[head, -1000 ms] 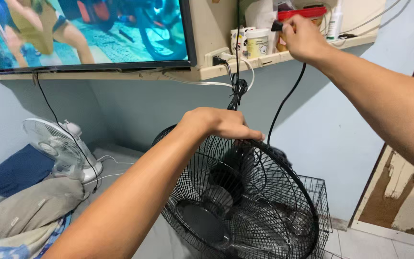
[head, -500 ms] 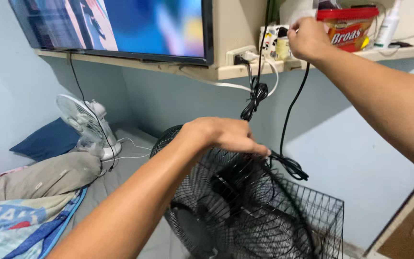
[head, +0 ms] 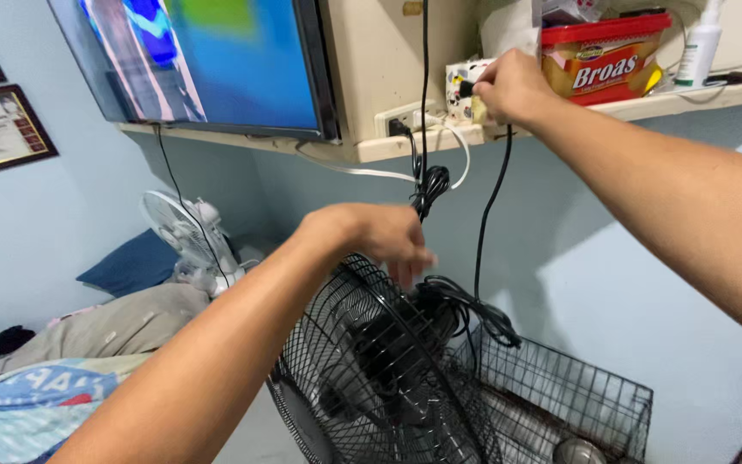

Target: The person assembles a standing fan by attaching the front grille, securing the central hub, and plugging the power cord into a wall outlet. The person then adjusts the fan head and confirms the assembly is complete.

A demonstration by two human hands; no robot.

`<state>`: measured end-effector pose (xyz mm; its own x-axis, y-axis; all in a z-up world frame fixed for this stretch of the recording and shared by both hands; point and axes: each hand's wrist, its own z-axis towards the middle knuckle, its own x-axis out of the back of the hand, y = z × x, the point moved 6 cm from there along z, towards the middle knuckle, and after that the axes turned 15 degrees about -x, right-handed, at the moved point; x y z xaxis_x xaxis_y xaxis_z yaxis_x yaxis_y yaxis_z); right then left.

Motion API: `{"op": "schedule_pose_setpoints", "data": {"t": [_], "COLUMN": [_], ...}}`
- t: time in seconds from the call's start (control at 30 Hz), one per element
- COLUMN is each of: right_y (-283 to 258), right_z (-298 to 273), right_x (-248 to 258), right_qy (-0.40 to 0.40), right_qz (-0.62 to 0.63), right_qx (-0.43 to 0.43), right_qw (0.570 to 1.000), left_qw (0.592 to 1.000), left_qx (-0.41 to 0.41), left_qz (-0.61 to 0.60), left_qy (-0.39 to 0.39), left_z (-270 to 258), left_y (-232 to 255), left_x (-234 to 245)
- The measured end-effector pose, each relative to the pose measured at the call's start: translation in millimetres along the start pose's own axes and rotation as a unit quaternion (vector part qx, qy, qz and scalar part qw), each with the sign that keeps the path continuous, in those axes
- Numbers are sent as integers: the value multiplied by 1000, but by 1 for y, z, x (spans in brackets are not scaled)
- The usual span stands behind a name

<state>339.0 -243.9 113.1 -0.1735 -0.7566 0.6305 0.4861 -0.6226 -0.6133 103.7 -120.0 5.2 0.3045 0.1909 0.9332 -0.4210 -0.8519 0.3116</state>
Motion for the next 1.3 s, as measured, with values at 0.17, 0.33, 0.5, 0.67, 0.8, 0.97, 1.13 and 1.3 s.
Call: {"op": "schedule_pose_setpoints", "data": {"t": [0.17,0.33,0.5,0.67,0.8,0.97,1.13,1.3], "right_y": [-7,-14,-8,-2,-1,-4,-4,-15], "right_z": [-7,-2,16,40,42,41,37,26], "right_x": [-9,-25,-51,-66,-71,-70,-68,-57], "right_qy": [-55,-68,-85,6,19,23,12,8], "right_qz": [70,45,4,-54,-56,-47,-41,-30], "right_qx": [9,41,18,42,43,42,29,-17], "right_qw": [996,996,996,998,997,998,999,999], "left_qw": [921,846,827,873,905,891,905,895], "left_qx": [-22,-24,-18,37,54,17,66,48], "left_qz": [102,165,291,291,267,319,259,260], "left_qy": [375,507,480,390,328,321,330,358], "left_z": [4,32,65,80,75,77,72,67], "left_y": [-28,-65,-93,-97,-86,-75,-79,-87], "left_x": [87,129,146,149,147,144,142,141]}}
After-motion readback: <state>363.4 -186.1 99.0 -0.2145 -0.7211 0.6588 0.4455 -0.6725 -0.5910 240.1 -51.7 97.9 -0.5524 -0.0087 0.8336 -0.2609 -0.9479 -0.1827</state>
